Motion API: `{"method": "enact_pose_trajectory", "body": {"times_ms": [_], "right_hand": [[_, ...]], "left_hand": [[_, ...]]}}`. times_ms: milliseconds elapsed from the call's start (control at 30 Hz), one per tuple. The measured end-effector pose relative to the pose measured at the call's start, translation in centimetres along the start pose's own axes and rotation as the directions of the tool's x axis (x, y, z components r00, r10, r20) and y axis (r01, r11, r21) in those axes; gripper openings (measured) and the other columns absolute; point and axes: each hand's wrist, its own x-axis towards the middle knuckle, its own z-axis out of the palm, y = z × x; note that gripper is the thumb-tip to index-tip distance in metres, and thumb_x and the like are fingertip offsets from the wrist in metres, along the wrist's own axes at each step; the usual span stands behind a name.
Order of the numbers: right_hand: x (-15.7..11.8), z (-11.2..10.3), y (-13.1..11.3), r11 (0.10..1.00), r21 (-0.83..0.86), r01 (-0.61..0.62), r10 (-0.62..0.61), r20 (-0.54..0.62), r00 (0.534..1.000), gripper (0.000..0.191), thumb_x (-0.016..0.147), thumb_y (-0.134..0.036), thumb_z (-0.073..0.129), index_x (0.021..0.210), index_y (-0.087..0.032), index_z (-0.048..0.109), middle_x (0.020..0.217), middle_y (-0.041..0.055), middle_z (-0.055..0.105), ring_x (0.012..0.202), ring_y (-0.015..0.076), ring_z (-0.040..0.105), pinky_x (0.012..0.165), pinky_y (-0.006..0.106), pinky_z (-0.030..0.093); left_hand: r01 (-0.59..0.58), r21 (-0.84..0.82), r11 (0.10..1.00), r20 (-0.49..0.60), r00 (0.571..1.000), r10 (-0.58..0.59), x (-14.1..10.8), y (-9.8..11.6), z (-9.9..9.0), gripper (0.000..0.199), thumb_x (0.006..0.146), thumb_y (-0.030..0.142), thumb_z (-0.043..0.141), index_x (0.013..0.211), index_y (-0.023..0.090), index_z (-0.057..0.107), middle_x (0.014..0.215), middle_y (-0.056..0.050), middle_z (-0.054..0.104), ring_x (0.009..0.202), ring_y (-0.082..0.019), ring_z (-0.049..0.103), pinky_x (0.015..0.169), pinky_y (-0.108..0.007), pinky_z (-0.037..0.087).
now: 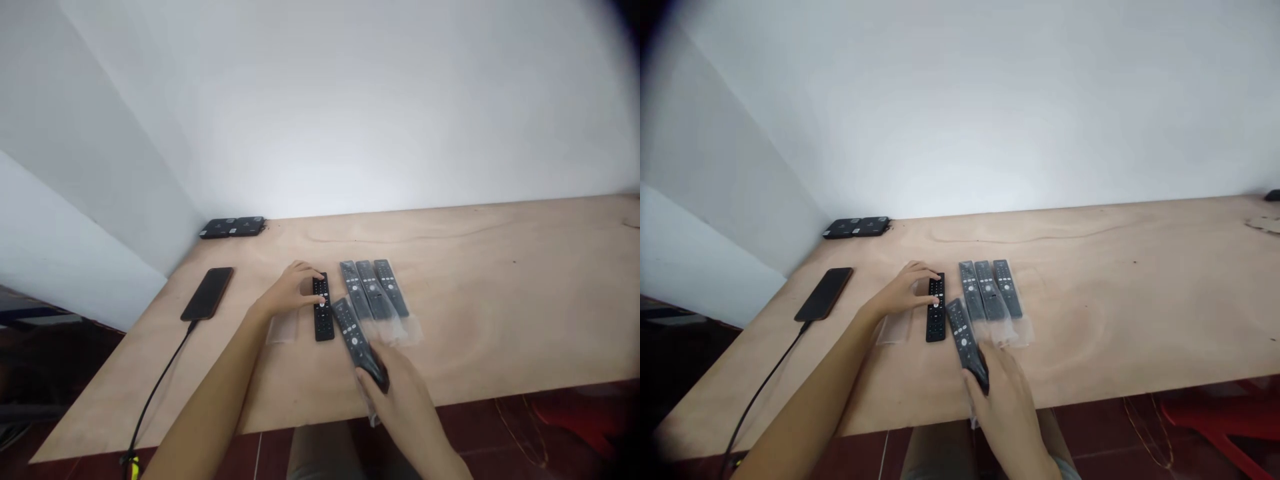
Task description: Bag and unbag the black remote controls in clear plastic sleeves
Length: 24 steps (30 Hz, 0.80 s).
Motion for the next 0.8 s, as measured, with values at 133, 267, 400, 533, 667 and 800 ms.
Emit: {"method": "enact_pose_trajectory", "body": {"times_ms": [133, 267, 400, 533, 667, 800], "right_hand": [[0.6, -1.8, 0.0, 0.976, 0.188, -0.108, 0.092, 0.094, 0.991, 0.026, 0.108, -0.042, 0.059, 0.118, -0.025, 0.076, 0.109, 0.0104, 0.081, 0.1, 0.032, 0.077, 0.085, 0.041, 0.062], [1.3, -3.0, 0.7, 0.885, 0.405, -0.228, 0.223, 0.059, 0.973, 0.039, 0.105, -0.058, 0.068, 0.118, -0.022, 0.077, 0.1, 0.0096, 0.081, 0.086, 0.0279, 0.076, 0.068, 0.034, 0.059], [1.7, -3.5, 1.5, 0.741, 0.596, -0.308, 0.33, 0.076, 0.941, 0.054, 0.098, -0.069, 0.076, 0.123, -0.021, 0.074, 0.075, 0.0034, 0.073, 0.06, 0.0208, 0.065, 0.05, 0.029, 0.048], [2.1, -3.2, 0.9, 0.679, 0.681, -0.274, 0.313, 0.069, 0.947, 0.052, 0.097, -0.068, 0.079, 0.12, -0.022, 0.074, 0.066, -0.001, 0.066, 0.054, 0.0166, 0.057, 0.049, 0.026, 0.045], [3.0, -2.3, -0.4, 0.667, 0.706, -0.236, 0.233, 0.103, 0.967, 0.049, 0.098, -0.066, 0.079, 0.119, -0.022, 0.077, 0.072, 0.0004, 0.069, 0.055, 0.0153, 0.057, 0.053, 0.027, 0.05], [4.5, -1.6, -0.5, 0.636, 0.741, -0.214, 0.232, 0.081, 0.969, 0.048, 0.09, -0.063, 0.089, 0.114, -0.023, 0.079, 0.093, 0.005, 0.077, 0.063, 0.0156, 0.063, 0.056, 0.028, 0.054]], "left_hand": [[0.023, -0.022, 0.999, -0.038, 0.999, -0.024, 0.0, -0.2, 0.3, 0.044, 0.088, 0.055, 0.092, 0.124, 0.032, 0.081, 0.133, -0.008, 0.076, 0.133, -0.036, 0.061, 0.121, -0.057, 0.045], [0.062, -0.074, 0.995, -0.123, 0.99, -0.07, -0.1, 0.2, 0.4, 0.051, 0.092, 0.055, 0.087, 0.136, 0.031, 0.077, 0.148, -0.011, 0.066, 0.147, -0.038, 0.051, 0.129, -0.06, 0.038], [0.06, -0.189, 0.98, -0.163, 0.982, -0.092, 0.1, 1.4, 0.1, 0.042, 0.105, 0.057, 0.069, 0.135, 0.029, 0.076, 0.138, -0.011, 0.071, 0.135, -0.033, 0.061, 0.12, -0.054, 0.049], [0.037, -0.336, 0.941, -0.094, 0.993, -0.073, 0.3, 2.8, 0.2, 0.058, 0.107, 0.069, 0.061, 0.144, 0.025, 0.07, 0.113, -0.01, 0.08, 0.095, -0.025, 0.074, 0.086, -0.041, 0.062], [0.088, -0.618, 0.781, 0.08, 0.996, -0.048, 0.3, 4.4, 0.3, 0.076, 0.092, 0.071, 0.082, 0.15, 0.023, 0.068, 0.099, -0.009, 0.081, 0.08, -0.022, 0.077, 0.068, -0.032, 0.061], [0.266, -0.742, 0.616, 0.278, 0.957, -0.079, 0.0, 5.0, -0.1, 0.044, 0.082, 0.047, 0.1, 0.109, 0.015, 0.083, 0.076, -0.005, 0.079, 0.054, -0.014, 0.07, 0.046, -0.021, 0.052]]}}
